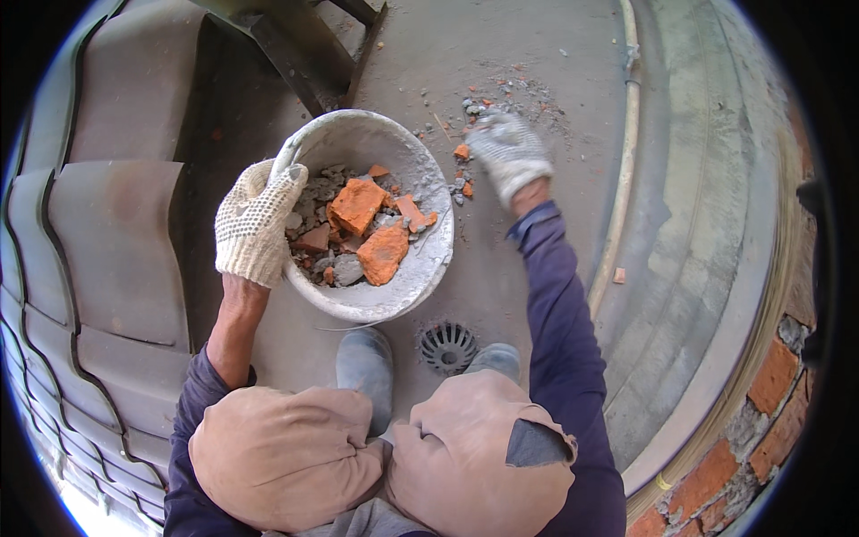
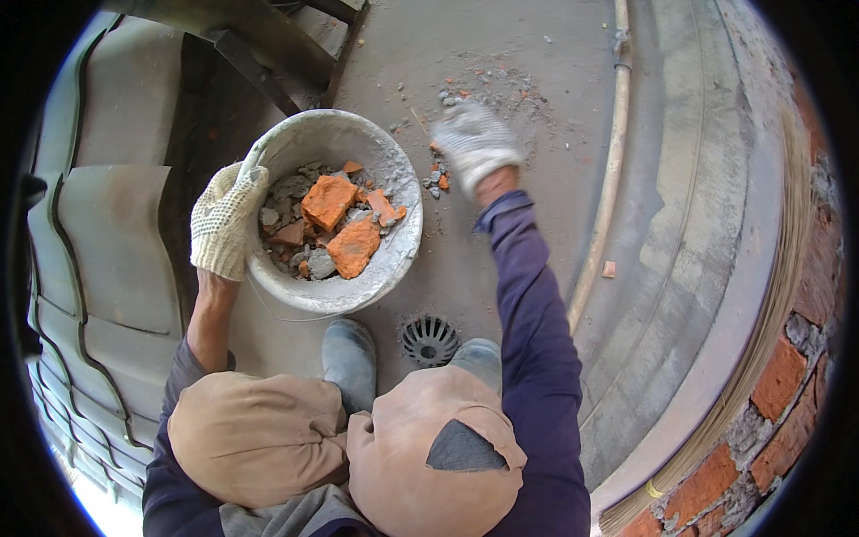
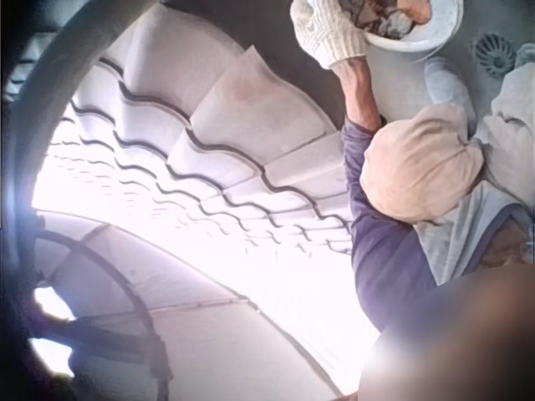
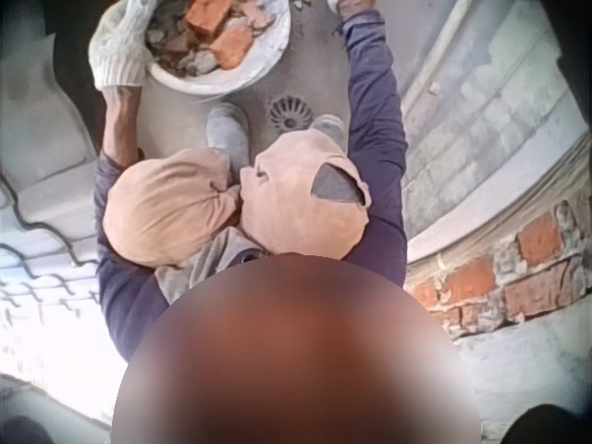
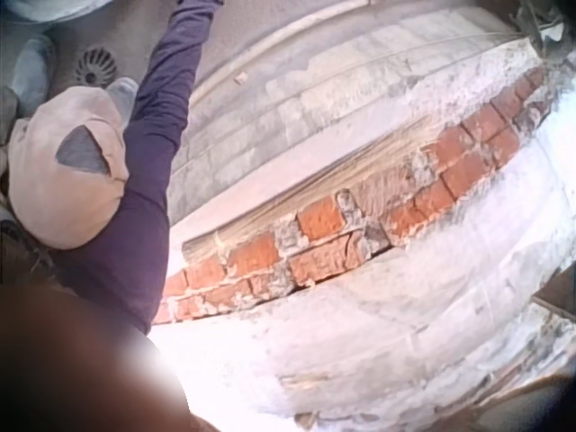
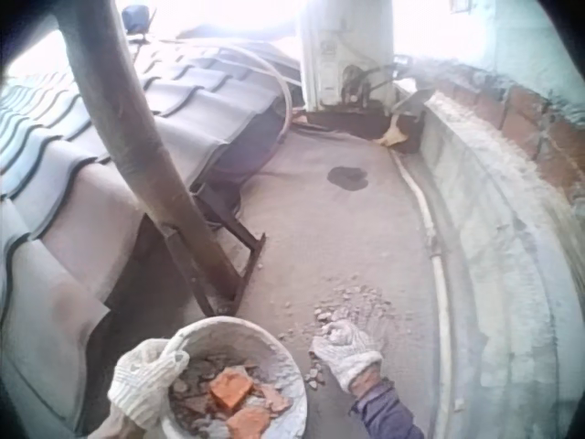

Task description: The person sweeps debris on a rooftop using a straw broom and collects broken bricks and dust into a white bucket. They repeatedly sweep, pick up debris by hand, and place it into the bucket.

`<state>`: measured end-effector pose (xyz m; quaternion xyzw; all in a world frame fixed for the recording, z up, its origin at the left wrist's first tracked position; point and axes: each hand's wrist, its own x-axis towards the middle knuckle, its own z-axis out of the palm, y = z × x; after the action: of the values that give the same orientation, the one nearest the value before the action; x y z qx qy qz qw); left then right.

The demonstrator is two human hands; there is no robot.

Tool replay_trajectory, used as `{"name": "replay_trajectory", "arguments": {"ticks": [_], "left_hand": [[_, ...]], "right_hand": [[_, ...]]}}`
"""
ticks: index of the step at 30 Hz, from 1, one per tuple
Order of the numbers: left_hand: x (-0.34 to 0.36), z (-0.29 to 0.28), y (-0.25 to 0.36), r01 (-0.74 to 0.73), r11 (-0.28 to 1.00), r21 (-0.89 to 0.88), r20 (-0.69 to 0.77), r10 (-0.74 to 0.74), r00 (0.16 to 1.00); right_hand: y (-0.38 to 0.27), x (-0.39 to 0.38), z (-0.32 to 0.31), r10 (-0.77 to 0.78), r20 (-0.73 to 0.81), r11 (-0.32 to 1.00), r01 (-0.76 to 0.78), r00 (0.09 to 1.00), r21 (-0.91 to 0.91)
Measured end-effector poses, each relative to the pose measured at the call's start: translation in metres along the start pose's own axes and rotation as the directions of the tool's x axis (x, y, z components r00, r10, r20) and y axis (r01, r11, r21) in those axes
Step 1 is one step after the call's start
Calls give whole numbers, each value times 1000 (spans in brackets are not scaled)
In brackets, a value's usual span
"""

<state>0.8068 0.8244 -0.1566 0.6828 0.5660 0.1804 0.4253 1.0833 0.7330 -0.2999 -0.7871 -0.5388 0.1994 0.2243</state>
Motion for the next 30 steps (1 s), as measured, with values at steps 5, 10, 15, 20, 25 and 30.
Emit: {"name": "replay_trajectory", "arguments": {"ticks": [5, 10, 15, 20, 25, 30], "left_hand": [[3, 4, 0, -118, 985, 129, -22, 122, 992], [4, 2, -5, -34, 998, 55, -30, 36, 999], [6, 2, -11, -3, 999, -38, -37, 2, 999], [8, 2, -9, 56, 998, -43, -40, -58, 998], [12, -3, -7, 57, 998, -36, -49, -59, 997], [9, -7, -15, 105, 989, -100, -80, -113, 990]], "right_hand": [[-103, -40, 17, -340, 182, 903, 266, 923, 337], [-35, -53, 27, -253, -150, 933, 282, 956, 224], [123, -58, 34, 311, -398, 780, -471, 863, -412], [154, 0, 35, 484, -381, 664, -614, 788, -426], [99, 45, 44, 231, -163, 821, -282, 959, -497], [100, 15, 60, -110, -5, 921, 100, 994, -375]]}}
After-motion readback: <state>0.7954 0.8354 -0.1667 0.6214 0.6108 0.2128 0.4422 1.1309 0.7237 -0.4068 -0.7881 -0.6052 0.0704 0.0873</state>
